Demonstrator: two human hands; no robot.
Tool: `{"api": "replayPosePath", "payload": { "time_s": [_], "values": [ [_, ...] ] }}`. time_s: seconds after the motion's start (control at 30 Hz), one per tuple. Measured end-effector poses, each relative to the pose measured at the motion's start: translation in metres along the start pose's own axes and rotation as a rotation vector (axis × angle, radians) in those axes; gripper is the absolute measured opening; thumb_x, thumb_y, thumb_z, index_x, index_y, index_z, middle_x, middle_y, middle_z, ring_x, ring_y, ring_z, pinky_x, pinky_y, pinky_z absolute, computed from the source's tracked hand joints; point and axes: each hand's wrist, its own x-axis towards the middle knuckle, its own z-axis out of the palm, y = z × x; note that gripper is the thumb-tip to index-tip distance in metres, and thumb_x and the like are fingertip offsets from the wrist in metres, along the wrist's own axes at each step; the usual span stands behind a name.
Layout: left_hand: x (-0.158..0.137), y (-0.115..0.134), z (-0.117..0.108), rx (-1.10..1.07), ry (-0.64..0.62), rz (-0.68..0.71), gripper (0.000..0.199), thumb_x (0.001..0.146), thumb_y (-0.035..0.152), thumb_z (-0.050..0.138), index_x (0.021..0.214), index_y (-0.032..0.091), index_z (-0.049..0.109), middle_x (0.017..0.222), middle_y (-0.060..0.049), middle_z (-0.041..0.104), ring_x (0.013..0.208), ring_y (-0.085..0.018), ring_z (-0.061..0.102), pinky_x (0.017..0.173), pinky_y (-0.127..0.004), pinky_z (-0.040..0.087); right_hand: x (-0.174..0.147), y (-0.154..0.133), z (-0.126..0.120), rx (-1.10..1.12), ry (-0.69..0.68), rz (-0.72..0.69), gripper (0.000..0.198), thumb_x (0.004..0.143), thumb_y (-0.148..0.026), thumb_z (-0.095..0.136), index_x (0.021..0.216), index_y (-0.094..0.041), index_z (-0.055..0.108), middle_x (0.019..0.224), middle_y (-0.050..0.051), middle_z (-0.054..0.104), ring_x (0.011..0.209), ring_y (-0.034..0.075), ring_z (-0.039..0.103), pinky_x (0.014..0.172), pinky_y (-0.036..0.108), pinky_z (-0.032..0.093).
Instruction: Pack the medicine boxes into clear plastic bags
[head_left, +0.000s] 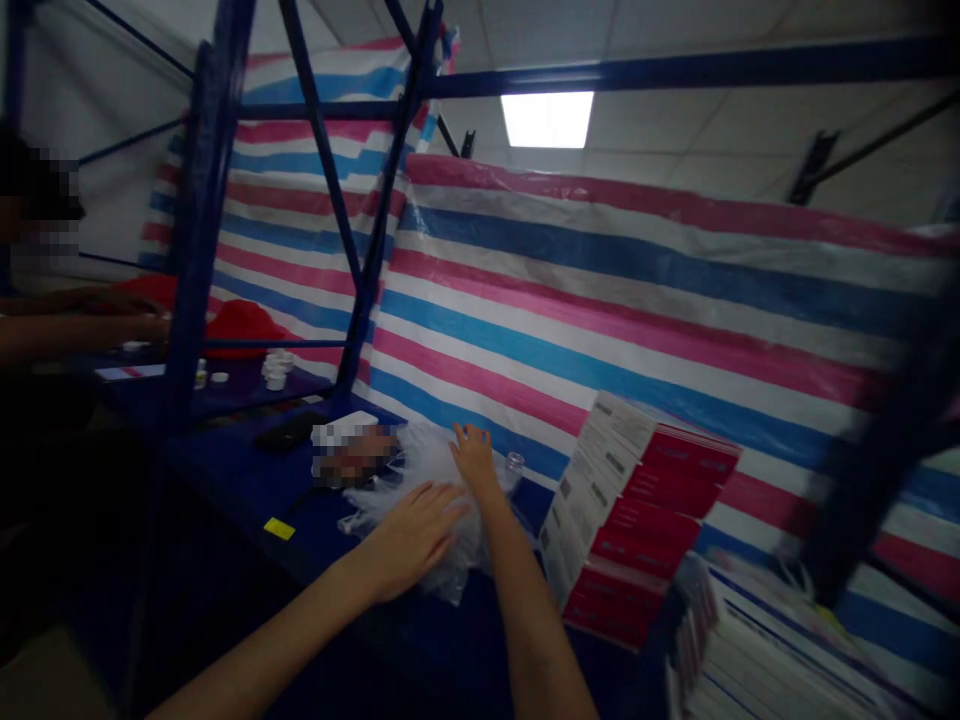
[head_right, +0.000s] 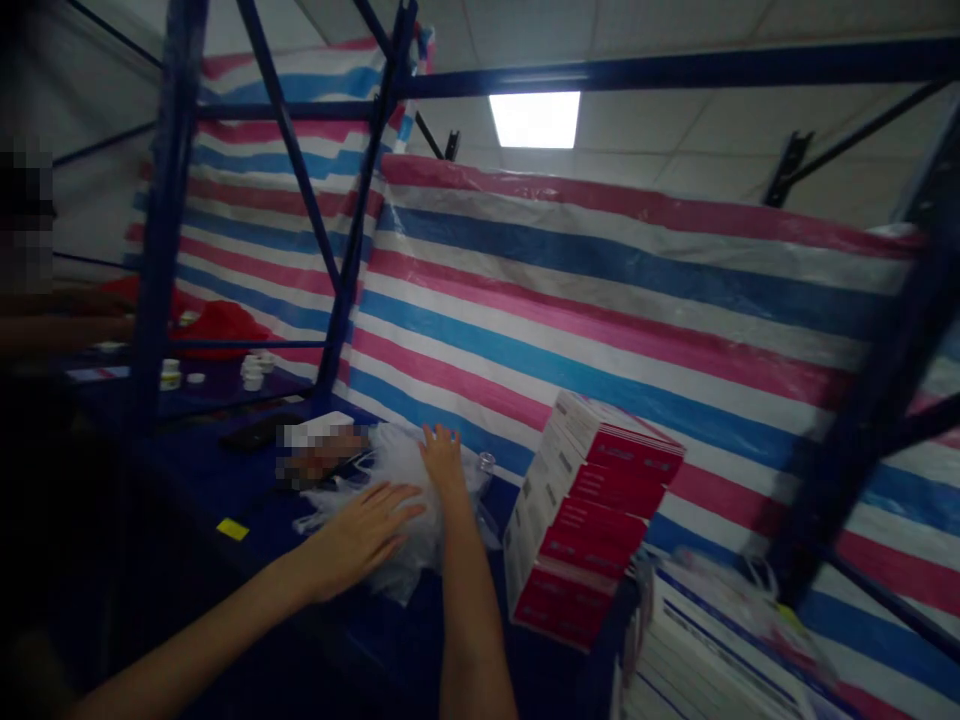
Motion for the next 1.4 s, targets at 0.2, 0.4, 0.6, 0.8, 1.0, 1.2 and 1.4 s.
{"api": "replayPosePath", "payload": {
  "time_s": [0.2, 0.4, 0.6, 0.8, 1.0, 1.2, 1.4],
  "values": [
    [-0.014, -0.016, 0.046, -0.097, -0.315, -0.035, 0.049, 0.091, 0.041, 0.029, 0.137, 0.026, 0.026, 0.142, -0.008, 0.029, 0.130, -0.024, 0.028, 0.106, -0.048, 0.019, -0.003, -0.019, -0.060, -0.073, 0.210, -0.027, 0.033, 0.090, -0.019, 0.035, 0.122, -0.020, 0.043, 0.131, 0.008, 0.041, 0.118, 0.022, 0.035, 0.100, 0.043, 0.020],
    [-0.006, -0.015, 0.028, -0.018, -0.074, 0.043, 0.051, 0.087, 0.044, 0.038, 0.134, 0.027, 0.032, 0.136, -0.007, 0.041, 0.122, -0.022, 0.040, 0.105, -0.044, 0.022, -0.063, -0.062, -0.194, 0.008, 0.342, -0.081, 0.024, 0.090, -0.022, 0.036, 0.109, -0.024, 0.051, 0.119, 0.002, 0.048, 0.111, 0.016, 0.042, 0.095, 0.033, 0.027],
    [-0.015, 0.010, 0.026, 0.165, 0.275, 0.111, 0.055, 0.081, 0.047, 0.045, 0.131, 0.024, 0.039, 0.133, -0.011, 0.043, 0.113, -0.027, 0.047, 0.095, -0.043, 0.035, -0.191, -0.010, -0.327, -0.057, 0.487, -0.027, 0.019, 0.086, -0.024, 0.043, 0.094, -0.023, 0.060, 0.083, 0.000, 0.063, 0.079, 0.014, 0.055, 0.075, 0.028, 0.037],
    [0.009, 0.088, 0.059, -0.085, 0.111, 0.332, 0.038, 0.086, 0.034, 0.041, 0.124, 0.031, 0.046, 0.131, -0.004, 0.047, 0.114, -0.022, 0.048, 0.094, -0.037, 0.041, -0.263, 0.169, -0.391, -0.033, 0.427, 0.652, 0.015, 0.074, -0.025, 0.055, 0.082, -0.019, 0.066, 0.063, 0.000, 0.061, 0.053, 0.013, 0.050, 0.059, 0.027, 0.037],
    [0.046, 0.136, 0.089, -0.376, -0.046, 0.334, 0.029, 0.083, 0.028, 0.049, 0.111, 0.033, 0.054, 0.127, -0.001, 0.049, 0.113, -0.020, 0.050, 0.093, -0.035, 0.045, -0.292, 0.263, -0.327, 0.307, 0.166, 1.043, 0.022, 0.076, -0.022, 0.051, 0.093, -0.016, 0.063, 0.084, 0.005, 0.067, 0.069, 0.016, 0.061, 0.059, 0.027, 0.047],
    [0.038, 0.121, 0.102, -0.300, 0.043, 0.297, 0.027, 0.086, 0.028, 0.046, 0.111, 0.034, 0.054, 0.116, 0.004, 0.058, 0.108, -0.015, 0.055, 0.093, -0.027, 0.046, -0.284, 0.308, -0.253, -0.107, -0.073, 1.005, 0.022, 0.077, -0.019, 0.056, 0.097, -0.010, 0.060, 0.108, 0.018, 0.058, 0.109, 0.029, 0.051, 0.088, 0.041, 0.040],
    [0.036, 0.119, 0.110, -0.207, 0.074, 0.246, 0.027, 0.084, 0.032, 0.049, 0.111, 0.034, 0.054, 0.114, 0.005, 0.060, 0.104, -0.015, 0.058, 0.089, -0.024, 0.048, -0.282, 0.339, -0.225, -0.284, -0.240, 0.972, 0.027, 0.082, -0.022, 0.052, 0.104, -0.008, 0.056, 0.105, 0.020, 0.059, 0.103, 0.032, 0.054, 0.087, 0.047, 0.039]
  ]
}}
